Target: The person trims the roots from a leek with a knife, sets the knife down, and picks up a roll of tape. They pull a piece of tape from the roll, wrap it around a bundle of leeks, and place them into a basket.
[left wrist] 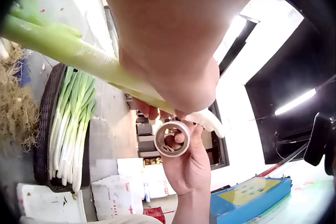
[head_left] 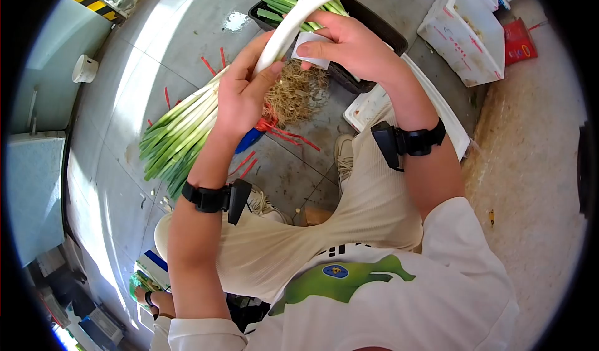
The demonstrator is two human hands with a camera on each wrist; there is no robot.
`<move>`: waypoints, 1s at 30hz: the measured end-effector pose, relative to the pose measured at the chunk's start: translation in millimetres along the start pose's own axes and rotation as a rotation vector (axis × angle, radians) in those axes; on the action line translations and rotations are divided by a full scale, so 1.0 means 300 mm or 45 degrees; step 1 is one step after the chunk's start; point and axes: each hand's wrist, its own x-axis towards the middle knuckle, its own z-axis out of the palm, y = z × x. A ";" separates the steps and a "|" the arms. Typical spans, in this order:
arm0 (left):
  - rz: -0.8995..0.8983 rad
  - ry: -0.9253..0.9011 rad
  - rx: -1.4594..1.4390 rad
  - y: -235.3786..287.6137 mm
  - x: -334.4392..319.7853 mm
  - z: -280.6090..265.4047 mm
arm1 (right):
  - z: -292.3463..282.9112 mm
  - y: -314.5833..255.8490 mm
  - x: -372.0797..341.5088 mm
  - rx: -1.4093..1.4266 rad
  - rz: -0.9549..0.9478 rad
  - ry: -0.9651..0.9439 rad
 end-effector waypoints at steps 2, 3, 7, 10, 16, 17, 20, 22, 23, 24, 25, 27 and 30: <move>-0.063 -0.113 -0.240 -0.007 0.006 -0.004 | -0.007 0.016 0.003 0.011 -0.012 -0.004; -0.067 -0.118 -0.240 0.003 0.010 -0.004 | -0.009 0.031 0.007 -0.007 -0.170 0.028; -0.249 -0.337 -0.508 0.018 0.026 -0.026 | -0.023 0.051 0.011 -0.054 -0.240 0.003; -0.357 -0.446 -0.596 0.015 0.030 -0.043 | -0.024 0.053 0.014 0.192 -0.169 -0.083; -0.246 -0.137 -0.313 -0.028 0.012 0.009 | 0.017 0.027 0.019 0.261 -0.089 0.099; -0.112 0.011 -0.176 -0.036 0.007 0.019 | 0.024 0.026 0.020 0.260 -0.090 0.097; 0.239 0.098 0.386 -0.032 -0.014 0.047 | 0.053 0.019 0.021 0.188 -0.094 0.210; 0.396 0.143 0.671 -0.046 -0.013 0.042 | 0.076 0.007 0.023 0.196 -0.093 0.332; 0.552 0.183 0.954 -0.053 -0.015 0.036 | 0.082 0.004 0.023 0.196 -0.093 0.327; 0.550 0.188 0.956 -0.045 -0.018 0.033 | 0.083 0.001 0.023 0.125 -0.074 0.348; 0.479 0.149 0.958 -0.034 -0.023 0.031 | 0.085 -0.001 0.021 0.054 -0.055 0.370; 0.410 0.110 0.958 -0.034 -0.025 0.029 | 0.103 -0.005 0.018 0.166 -0.045 0.348; 0.417 0.091 1.083 -0.066 -0.026 0.022 | 0.113 0.001 0.024 0.295 -0.033 0.278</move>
